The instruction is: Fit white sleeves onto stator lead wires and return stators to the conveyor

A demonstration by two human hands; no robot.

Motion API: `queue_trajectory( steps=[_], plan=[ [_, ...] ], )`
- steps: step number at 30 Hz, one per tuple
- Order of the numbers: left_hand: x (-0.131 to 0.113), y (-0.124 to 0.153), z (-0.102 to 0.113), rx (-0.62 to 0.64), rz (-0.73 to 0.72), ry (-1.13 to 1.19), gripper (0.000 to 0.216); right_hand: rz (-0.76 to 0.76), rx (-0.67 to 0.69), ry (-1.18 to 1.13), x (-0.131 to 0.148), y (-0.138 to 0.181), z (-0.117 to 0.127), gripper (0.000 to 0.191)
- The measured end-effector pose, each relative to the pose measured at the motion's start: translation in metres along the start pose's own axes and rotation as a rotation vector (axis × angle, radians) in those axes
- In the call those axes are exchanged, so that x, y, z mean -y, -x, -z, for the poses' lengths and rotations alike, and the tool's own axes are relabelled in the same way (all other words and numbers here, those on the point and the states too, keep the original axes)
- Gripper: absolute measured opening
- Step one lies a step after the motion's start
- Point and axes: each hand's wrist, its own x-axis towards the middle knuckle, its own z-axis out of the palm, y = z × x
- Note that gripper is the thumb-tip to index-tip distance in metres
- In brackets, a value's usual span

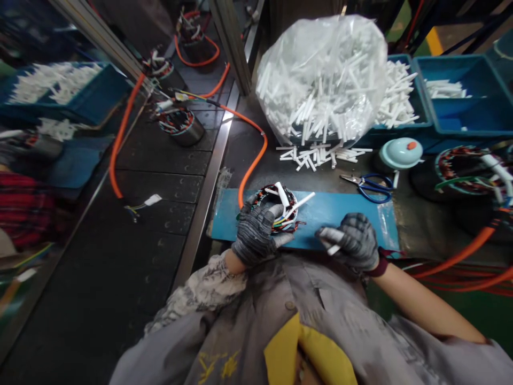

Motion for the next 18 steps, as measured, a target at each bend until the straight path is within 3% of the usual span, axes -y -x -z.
queue_trajectory(
  steps=[2,4,6,8,12,15,18],
  plan=[
    [0.000,0.000,-0.001,-0.007,-0.020,-0.009,0.053,-0.250,-0.048,0.156,-0.023,-0.016,-0.005,0.021],
    [0.001,-0.002,0.000,-0.013,-0.056,-0.013,0.055,-0.496,0.003,0.235,-0.047,-0.037,-0.013,0.043],
    [0.002,-0.001,0.007,-0.047,-0.104,-0.007,0.060,-0.578,0.052,0.214,-0.063,-0.058,-0.018,0.069],
    [0.007,0.002,0.018,-0.116,-0.163,0.013,0.066,-0.551,0.060,0.180,-0.067,-0.074,-0.014,0.076],
    [0.030,0.016,0.039,-0.255,-0.138,0.047,0.068,-0.409,-0.003,0.072,-0.035,-0.084,0.003,0.057],
    [0.056,0.025,0.041,-0.106,0.028,0.101,0.066,-0.257,0.109,-0.253,0.001,-0.084,0.001,0.052],
    [0.080,0.028,0.034,0.128,0.065,0.130,0.063,-0.009,0.401,-0.453,0.033,-0.084,-0.022,0.076]
  ],
)
